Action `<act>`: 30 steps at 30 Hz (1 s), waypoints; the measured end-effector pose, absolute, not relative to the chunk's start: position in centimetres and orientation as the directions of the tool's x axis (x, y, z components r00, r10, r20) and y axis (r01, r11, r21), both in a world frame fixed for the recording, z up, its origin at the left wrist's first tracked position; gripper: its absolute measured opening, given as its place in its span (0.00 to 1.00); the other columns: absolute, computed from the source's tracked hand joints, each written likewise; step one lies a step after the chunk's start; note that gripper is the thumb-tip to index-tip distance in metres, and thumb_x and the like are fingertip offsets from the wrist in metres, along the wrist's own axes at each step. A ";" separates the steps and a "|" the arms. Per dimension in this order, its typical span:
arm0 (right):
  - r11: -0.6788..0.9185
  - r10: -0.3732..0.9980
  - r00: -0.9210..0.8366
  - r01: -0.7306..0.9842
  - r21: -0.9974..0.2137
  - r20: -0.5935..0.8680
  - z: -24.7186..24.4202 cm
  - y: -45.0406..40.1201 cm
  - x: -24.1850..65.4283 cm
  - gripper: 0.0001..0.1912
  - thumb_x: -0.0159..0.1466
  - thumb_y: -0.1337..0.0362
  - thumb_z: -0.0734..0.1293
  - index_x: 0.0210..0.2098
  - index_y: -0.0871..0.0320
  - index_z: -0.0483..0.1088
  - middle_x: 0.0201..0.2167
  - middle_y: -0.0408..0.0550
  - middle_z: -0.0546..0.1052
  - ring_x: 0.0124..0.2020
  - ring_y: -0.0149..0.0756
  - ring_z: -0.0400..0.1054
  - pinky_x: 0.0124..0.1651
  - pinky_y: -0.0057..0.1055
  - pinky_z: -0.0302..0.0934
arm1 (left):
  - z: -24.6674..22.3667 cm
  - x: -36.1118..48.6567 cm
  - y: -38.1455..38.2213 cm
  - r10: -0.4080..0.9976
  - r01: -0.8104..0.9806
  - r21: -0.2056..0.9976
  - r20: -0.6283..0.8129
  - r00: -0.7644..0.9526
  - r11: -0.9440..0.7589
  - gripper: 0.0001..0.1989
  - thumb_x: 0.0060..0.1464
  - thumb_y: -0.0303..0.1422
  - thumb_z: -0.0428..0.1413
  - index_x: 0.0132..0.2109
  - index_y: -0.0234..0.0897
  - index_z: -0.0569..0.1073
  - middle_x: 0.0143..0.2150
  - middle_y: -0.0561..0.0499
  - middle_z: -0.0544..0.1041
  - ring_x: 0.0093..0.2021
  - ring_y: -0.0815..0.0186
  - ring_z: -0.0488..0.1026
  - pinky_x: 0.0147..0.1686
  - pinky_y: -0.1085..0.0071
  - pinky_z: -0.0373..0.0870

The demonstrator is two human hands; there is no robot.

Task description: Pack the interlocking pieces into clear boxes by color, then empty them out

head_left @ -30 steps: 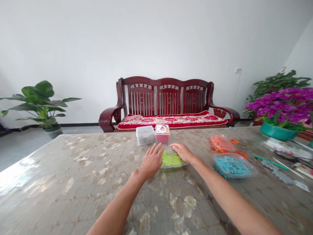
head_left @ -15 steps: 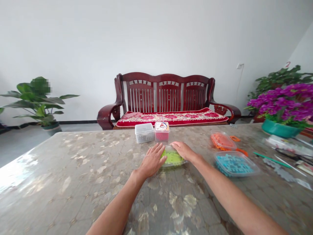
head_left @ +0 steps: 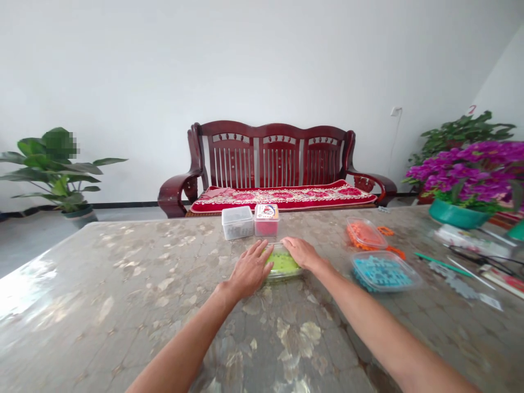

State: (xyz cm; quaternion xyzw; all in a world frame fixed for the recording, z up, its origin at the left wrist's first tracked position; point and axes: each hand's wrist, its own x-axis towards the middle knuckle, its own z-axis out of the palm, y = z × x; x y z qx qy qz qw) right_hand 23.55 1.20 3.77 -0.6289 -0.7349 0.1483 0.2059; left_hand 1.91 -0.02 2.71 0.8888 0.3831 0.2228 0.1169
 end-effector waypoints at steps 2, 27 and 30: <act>0.174 0.985 -0.148 0.848 -0.501 0.091 4.1 1.7 23.8 0.22 0.70 0.53 0.51 0.44 0.52 0.74 0.44 0.47 0.79 0.46 0.39 0.71 0.46 0.33 0.62 | 2.8 1.8 0.1 0.719 0.624 0.360 0.293 0.630 -0.694 0.24 0.63 0.38 0.45 0.63 0.38 0.63 0.68 0.43 0.61 0.69 0.56 0.52 0.66 0.55 0.50; -0.021 0.996 -0.026 0.860 -0.510 -0.085 4.4 3.8 22.4 0.27 0.67 0.48 0.54 0.35 0.57 0.78 0.38 0.53 0.81 0.40 0.43 0.73 0.42 0.32 0.60 | 2.6 1.9 0.9 0.727 0.625 0.376 0.280 0.627 -0.684 0.25 0.62 0.35 0.46 0.64 0.37 0.63 0.67 0.41 0.61 0.68 0.56 0.53 0.66 0.54 0.52; -0.007 0.995 -0.048 0.820 -0.572 -0.082 3.9 4.6 22.8 0.26 0.65 0.47 0.58 0.28 0.58 0.78 0.30 0.49 0.80 0.34 0.39 0.71 0.38 0.29 0.59 | 2.8 2.1 1.7 0.774 0.582 0.533 0.267 0.574 -0.615 0.24 0.58 0.34 0.49 0.61 0.38 0.66 0.64 0.44 0.66 0.66 0.59 0.57 0.66 0.58 0.52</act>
